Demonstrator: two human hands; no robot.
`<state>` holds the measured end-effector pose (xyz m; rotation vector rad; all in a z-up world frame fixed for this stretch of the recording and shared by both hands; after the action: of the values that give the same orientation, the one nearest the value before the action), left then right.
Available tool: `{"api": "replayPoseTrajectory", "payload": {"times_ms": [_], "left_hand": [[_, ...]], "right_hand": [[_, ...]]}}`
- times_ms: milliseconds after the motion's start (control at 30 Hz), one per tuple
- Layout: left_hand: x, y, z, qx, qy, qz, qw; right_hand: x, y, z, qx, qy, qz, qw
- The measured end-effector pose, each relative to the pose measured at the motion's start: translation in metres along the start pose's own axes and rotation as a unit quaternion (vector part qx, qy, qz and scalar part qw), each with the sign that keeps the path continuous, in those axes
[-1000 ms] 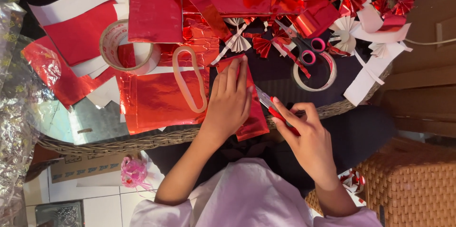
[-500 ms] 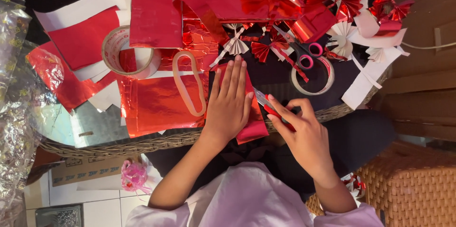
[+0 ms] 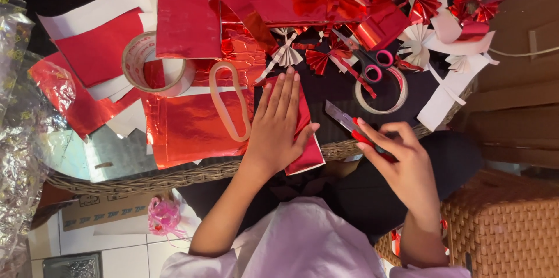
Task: Preparing components for decorative bows by cutting and folding red foil and white paper.
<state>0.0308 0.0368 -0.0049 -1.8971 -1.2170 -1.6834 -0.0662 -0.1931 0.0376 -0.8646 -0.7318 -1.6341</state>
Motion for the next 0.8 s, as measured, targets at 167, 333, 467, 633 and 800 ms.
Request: {"api": "replayPoseTrajectory", "payload": {"times_ms": [167, 333, 467, 633, 800], "left_hand": [[0.001, 0.000, 0.000, -0.004, -0.017, 0.009, 1.000], [0.002, -0.001, 0.000, -0.006, -0.025, 0.009, 1.000], [0.002, -0.001, 0.001, -0.012, -0.020, 0.015, 1.000], [0.001, -0.002, 0.001, -0.012, -0.010, 0.017, 1.000], [0.004, -0.001, -0.001, -0.015, 0.018, -0.007, 1.000]], "right_hand": [[0.005, -0.002, 0.002, 0.037, 0.004, -0.003, 0.999], [0.007, 0.001, 0.021, 0.073, -0.011, 0.004, 0.997], [0.007, 0.008, 0.030, 0.079, -0.040, 0.033, 0.996], [0.005, 0.015, 0.036, 0.088, -0.046, 0.047, 0.994], [-0.007, 0.014, 0.038, 0.080, -0.091, 0.028, 0.992]]}}
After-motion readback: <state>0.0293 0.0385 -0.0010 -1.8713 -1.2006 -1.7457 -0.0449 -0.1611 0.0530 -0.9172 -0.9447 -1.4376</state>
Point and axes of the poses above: each hand's wrist, its own y-axis towards the middle knuckle, its own x-axis out of the back of the hand, z = x × y, the point moved 2 cm from there along y, towards the middle knuckle, and after that the axes turned 7 degrees about -x, right-handed, at the moved point
